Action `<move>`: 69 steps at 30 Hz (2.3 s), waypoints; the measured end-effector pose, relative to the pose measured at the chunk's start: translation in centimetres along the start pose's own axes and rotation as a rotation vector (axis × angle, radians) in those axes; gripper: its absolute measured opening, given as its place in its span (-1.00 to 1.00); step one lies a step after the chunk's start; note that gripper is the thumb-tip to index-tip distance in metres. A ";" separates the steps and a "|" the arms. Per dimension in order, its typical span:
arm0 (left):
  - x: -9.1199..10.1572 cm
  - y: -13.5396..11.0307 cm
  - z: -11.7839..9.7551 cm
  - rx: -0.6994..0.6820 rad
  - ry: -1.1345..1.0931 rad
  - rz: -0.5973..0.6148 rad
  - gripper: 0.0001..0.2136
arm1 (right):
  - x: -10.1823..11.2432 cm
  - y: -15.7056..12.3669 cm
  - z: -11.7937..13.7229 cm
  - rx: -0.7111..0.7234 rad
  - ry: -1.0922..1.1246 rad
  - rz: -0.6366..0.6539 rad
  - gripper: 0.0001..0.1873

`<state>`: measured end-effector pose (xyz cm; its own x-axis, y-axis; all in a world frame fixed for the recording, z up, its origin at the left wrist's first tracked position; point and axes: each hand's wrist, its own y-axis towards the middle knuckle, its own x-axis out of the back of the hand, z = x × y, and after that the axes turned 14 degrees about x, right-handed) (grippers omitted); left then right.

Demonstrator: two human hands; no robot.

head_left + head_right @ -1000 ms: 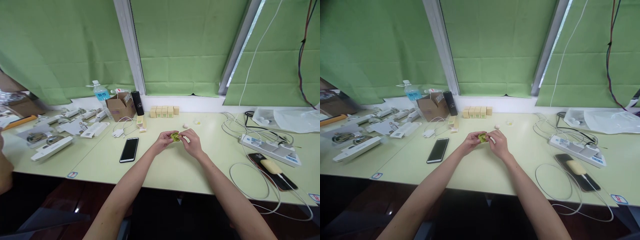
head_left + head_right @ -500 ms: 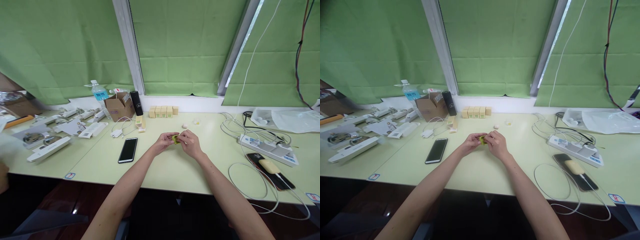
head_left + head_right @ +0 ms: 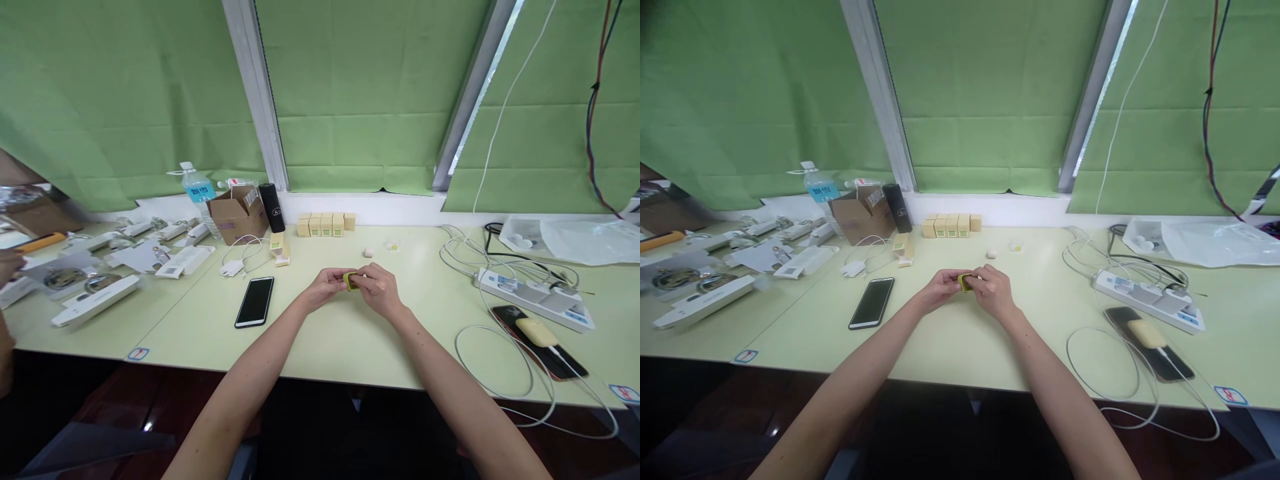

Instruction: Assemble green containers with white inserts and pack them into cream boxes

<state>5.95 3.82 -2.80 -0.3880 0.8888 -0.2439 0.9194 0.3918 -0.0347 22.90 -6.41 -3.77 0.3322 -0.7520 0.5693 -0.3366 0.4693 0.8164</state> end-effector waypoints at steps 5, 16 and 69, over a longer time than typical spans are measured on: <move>-0.1 0.0 0.0 0.003 0.002 -0.006 -0.52 | 0.1 0.0 -0.1 -0.002 0.005 -0.010 -0.69; 0.1 0.2 0.1 -0.013 -0.101 -0.012 -0.53 | 0.9 1.0 0.9 -0.205 0.322 -0.124 -0.80; 0.3 0.1 -0.1 -0.046 -0.227 -0.020 -0.52 | -1.0 -0.7 0.6 -0.324 0.447 0.012 -0.71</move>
<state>5.89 4.16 -2.79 -0.3767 0.8066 -0.4555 0.9057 0.4238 0.0014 22.28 -6.28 -5.01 0.6957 -0.5090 0.5069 -0.0777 0.6482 0.7575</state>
